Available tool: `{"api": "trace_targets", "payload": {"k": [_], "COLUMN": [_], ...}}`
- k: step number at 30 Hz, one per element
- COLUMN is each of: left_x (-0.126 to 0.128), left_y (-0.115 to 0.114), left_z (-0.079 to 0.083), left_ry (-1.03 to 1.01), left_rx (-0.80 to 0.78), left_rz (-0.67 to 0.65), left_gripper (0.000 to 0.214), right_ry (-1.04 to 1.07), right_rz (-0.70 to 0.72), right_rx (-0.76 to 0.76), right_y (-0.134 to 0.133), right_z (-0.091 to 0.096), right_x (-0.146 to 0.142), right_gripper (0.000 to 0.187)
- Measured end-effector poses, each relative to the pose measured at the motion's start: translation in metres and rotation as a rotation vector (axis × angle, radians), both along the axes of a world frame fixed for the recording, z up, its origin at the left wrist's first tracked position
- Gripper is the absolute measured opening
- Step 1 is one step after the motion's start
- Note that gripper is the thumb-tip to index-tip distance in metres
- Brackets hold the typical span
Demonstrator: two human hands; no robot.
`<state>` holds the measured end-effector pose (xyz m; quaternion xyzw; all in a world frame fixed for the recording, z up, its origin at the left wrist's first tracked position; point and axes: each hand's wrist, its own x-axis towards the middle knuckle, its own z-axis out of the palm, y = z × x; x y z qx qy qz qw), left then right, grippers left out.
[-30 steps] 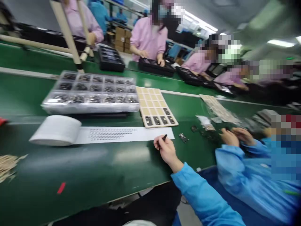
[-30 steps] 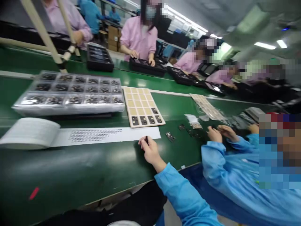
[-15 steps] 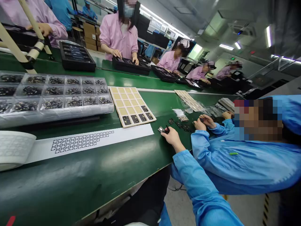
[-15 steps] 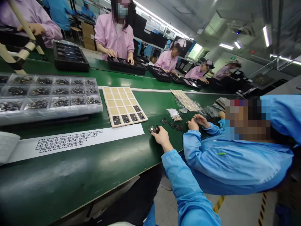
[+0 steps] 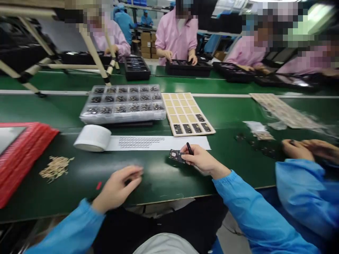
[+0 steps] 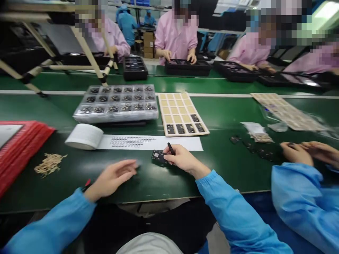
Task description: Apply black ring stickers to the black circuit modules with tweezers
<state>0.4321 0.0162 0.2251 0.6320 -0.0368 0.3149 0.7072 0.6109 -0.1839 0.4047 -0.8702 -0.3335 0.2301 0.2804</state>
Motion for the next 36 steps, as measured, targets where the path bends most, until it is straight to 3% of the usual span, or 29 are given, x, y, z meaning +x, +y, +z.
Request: {"api": "trace_targets", "payload": {"k": [4,8,11,17,25,29,31,36], "left_x": [0.041,0.065,0.058,0.044,0.033,0.029,0.028,0.031], "left_y": [0.004,0.014,0.019,0.021,0.014,0.005,0.002,0.002], "left_z": [0.010,0.017,0.015,0.012,0.014,0.020,0.022,0.020], "left_ry": [-0.029,-0.126,-0.197,-0.251,-0.105,0.008,0.017,-0.036], "left_rx": [0.191,0.357,0.478,0.644,0.615,0.695,0.723,0.767], "left_rz": [0.022,0.047,0.037,0.064,0.244,0.177,0.148,0.158], "left_gripper": [0.035,0.028,0.016,0.030,0.031,0.038,0.031,0.029], "right_ry": [0.118,0.086,0.063,0.095,-0.234,-0.205,-0.197,-0.345], "right_rz": [0.193,0.258,0.236,0.156,0.124,-0.010,-0.058,-0.063], "right_rx": [0.044,0.133,0.206,0.313,0.292,0.371,0.397,0.386], "right_y": [0.049,0.052,0.040,0.026,0.021,0.023,0.028,0.046], "right_z": [-0.029,-0.031,-0.023,-0.020,-0.007,-0.007,-0.007,-0.011], "right_x": [0.000,0.018,0.024,0.005,-0.001,0.000,-0.002,0.003], "right_gripper": [0.028,0.034,0.036,0.033,0.019,0.019,0.021,0.015]}}
